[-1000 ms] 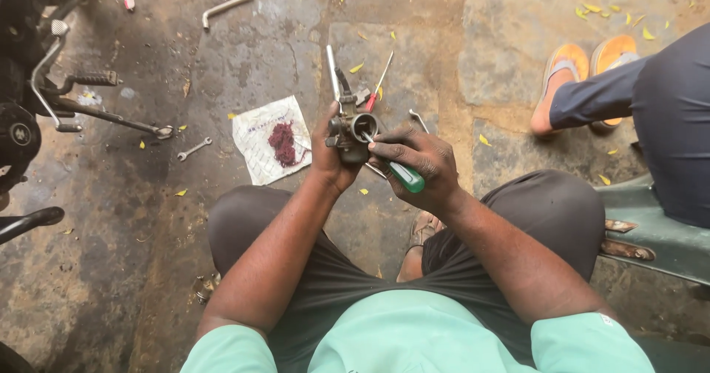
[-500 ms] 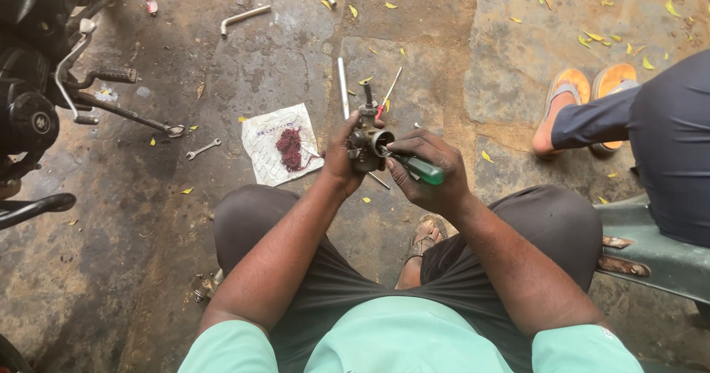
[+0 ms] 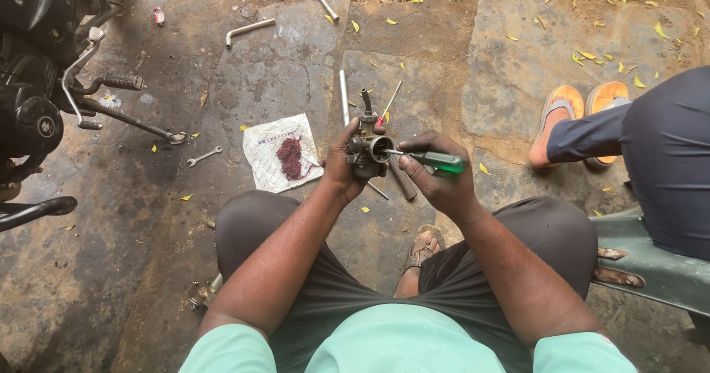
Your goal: Using a screwdriver to repair and adjust the components of a motorcycle carburetor.
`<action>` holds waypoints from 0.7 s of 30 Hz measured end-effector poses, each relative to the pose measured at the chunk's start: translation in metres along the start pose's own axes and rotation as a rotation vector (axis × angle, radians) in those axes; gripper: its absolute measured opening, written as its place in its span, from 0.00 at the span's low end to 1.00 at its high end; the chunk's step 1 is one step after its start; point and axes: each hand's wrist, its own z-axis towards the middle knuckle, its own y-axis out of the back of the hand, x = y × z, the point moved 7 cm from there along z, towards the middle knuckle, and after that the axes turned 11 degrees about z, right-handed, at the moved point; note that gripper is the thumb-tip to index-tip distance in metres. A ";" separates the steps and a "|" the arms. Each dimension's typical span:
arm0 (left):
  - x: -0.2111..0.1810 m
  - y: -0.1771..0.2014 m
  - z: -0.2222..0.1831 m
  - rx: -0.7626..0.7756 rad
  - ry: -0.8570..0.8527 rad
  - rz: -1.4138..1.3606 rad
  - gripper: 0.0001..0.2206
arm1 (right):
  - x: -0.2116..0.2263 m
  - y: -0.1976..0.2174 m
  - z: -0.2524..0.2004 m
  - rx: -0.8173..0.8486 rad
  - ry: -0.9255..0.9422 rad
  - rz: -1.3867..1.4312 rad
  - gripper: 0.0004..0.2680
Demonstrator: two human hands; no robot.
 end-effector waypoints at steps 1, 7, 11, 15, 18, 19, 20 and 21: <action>-0.001 0.000 -0.001 -0.014 -0.005 0.004 0.25 | 0.001 0.001 0.000 -0.005 0.008 -0.043 0.06; -0.003 0.003 -0.002 -0.059 0.006 0.025 0.25 | 0.002 0.000 0.000 0.012 0.033 -0.041 0.07; -0.005 0.002 -0.004 -0.057 -0.005 0.050 0.26 | -0.001 0.001 -0.001 0.004 0.021 -0.049 0.07; -0.008 0.000 -0.006 -0.056 -0.007 0.043 0.26 | -0.001 0.002 -0.002 -0.001 0.029 -0.032 0.07; -0.008 0.003 -0.006 -0.068 -0.016 0.031 0.25 | -0.001 0.003 -0.002 -0.017 0.030 -0.021 0.07; -0.007 0.004 -0.004 -0.065 -0.015 0.030 0.25 | 0.000 0.003 -0.001 -0.011 0.034 -0.010 0.07; -0.006 0.005 -0.002 -0.061 -0.014 0.028 0.25 | 0.001 0.003 -0.001 -0.005 0.038 0.001 0.07; -0.005 0.005 -0.002 -0.060 -0.015 0.029 0.25 | 0.001 0.003 -0.001 -0.006 0.040 0.001 0.07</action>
